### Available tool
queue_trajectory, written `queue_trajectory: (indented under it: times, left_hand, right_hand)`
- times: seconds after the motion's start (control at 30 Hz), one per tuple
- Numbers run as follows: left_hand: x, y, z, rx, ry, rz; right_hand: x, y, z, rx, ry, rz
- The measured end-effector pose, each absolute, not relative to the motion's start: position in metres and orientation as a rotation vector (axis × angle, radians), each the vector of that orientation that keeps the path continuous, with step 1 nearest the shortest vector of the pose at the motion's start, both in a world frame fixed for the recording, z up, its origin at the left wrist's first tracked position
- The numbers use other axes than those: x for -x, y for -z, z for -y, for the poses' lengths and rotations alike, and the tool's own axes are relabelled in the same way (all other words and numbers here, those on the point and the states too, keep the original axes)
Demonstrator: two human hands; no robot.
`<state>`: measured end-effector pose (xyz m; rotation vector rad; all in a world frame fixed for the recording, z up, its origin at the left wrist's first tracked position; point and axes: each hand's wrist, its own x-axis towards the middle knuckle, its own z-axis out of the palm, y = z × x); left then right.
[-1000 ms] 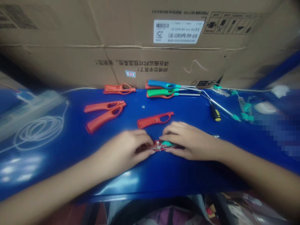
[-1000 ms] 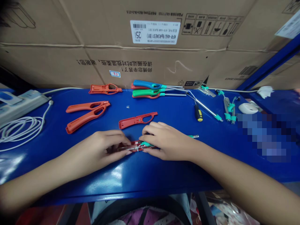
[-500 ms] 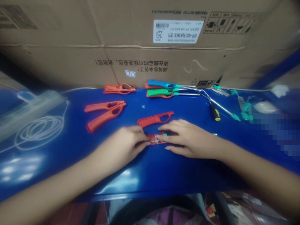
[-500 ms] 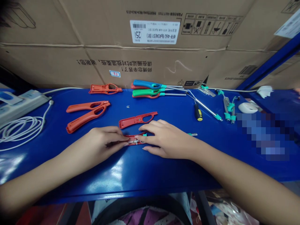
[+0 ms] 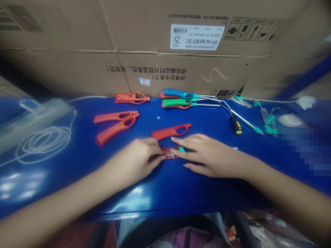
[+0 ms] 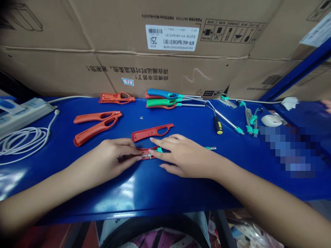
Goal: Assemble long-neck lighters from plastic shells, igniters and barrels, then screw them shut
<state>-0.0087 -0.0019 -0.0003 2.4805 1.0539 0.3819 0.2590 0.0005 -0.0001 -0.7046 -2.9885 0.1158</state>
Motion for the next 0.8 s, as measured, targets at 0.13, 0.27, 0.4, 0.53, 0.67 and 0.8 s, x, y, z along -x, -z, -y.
queue_trajectory:
  times: [0.13,0.27,0.4,0.53,0.67,0.8]
  left_hand:
    - [0.011,-0.002,0.001,-2.473,-0.389,-1.033]
    - [0.014,-0.004,0.001,-2.475,-0.432,-1.052]
    - [0.010,-0.003,0.002,-2.569,-0.551,-1.024]
    - [0.003,0.004,0.005,-2.672,-0.495,-0.888]
    - [0.000,0.012,0.005,-2.681,-0.454,-0.830]
    - [0.001,0.015,0.004,-2.697,-0.455,-0.795]
  right_hand:
    - [-0.267,-0.004,-0.009,0.770,-0.230,2.790]
    - [-0.270,-0.008,-0.009,0.851,-0.334,2.710]
    - [-0.264,-0.005,-0.002,0.961,-0.421,2.748]
    - [-0.259,-0.001,0.001,1.020,-0.469,2.762]
    - [-0.260,-0.003,0.000,1.001,-0.528,2.734]
    - [-0.260,-0.004,0.000,1.027,-0.599,2.681]
